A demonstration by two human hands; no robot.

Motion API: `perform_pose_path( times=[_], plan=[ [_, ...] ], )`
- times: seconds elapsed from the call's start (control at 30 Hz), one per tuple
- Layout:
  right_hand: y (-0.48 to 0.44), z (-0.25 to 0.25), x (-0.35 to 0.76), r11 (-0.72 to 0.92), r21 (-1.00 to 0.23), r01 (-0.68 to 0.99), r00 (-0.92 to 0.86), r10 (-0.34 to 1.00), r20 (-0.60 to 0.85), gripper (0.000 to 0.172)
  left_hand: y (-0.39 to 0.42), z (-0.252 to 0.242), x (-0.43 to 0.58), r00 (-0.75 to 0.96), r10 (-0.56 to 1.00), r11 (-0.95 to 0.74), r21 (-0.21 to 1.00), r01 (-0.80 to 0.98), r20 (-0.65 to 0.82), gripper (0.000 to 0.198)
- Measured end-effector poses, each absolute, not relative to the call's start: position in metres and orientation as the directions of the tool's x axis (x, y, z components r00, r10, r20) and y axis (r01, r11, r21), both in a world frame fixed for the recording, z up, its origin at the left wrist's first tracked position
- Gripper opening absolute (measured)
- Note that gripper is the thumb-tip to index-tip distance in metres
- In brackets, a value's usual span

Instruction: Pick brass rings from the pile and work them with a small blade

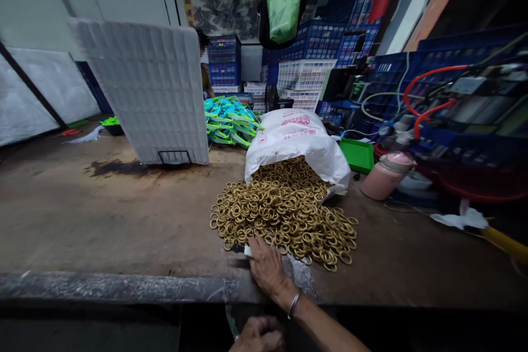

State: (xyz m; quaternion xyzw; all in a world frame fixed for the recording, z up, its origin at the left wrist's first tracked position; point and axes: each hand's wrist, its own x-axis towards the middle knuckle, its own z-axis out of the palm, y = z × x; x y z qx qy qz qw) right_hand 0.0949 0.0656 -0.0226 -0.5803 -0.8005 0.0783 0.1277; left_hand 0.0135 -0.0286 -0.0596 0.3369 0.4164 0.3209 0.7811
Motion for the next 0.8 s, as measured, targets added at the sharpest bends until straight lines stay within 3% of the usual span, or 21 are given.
perform_pose_path(
  times=[0.07, 0.13, 0.23, 0.3, 0.5, 0.7, 0.8],
  plan=[
    [0.068, -0.02, 0.103, 0.305, -0.388, 0.87, -0.276, 0.952, 0.129, 0.023, -0.028, -0.052, 0.01, 0.362, 0.824, 0.528, 0.823, -0.21, -0.436, 0.038],
    [0.069, -0.017, 0.112, 0.264, -0.528, 0.807, -0.245, 0.964, 0.107, 0.016, -0.022, -0.038, 0.005, 0.164, 0.886, 0.462, 0.855, -0.236, -0.433, 0.042],
    [0.064, -0.012, 0.125, 0.201, -0.751, 0.629, -0.247, 0.968, 0.053, 0.026, -0.008, -0.015, -0.002, -0.111, 0.925, 0.328, 0.912, -0.247, -0.363, 0.041],
    [0.058, -0.008, 0.133, 0.186, -0.839, 0.512, -0.277, 0.96, 0.044, 0.03, 0.002, -0.003, -0.004, -0.143, 0.938, 0.28, 0.934, -0.221, -0.315, 0.041],
    [0.043, 0.003, 0.141, 0.071, -0.939, 0.336, -0.332, 0.942, -0.048, 0.034, 0.016, 0.006, 0.003, -0.005, 0.958, 0.281, 0.944, -0.174, -0.287, 0.027],
    [0.038, 0.003, 0.137, -0.339, -0.94, 0.051, -0.337, 0.88, -0.335, 0.035, 0.015, 0.009, 0.014, -0.087, 0.971, 0.203, 0.963, -0.178, -0.221, 0.018],
    [0.037, 0.001, 0.137, -0.411, -0.91, -0.055, -0.366, 0.856, -0.365, 0.035, 0.015, 0.013, 0.017, -0.06, 0.972, 0.21, 0.953, -0.219, -0.228, 0.018]
  ],
)
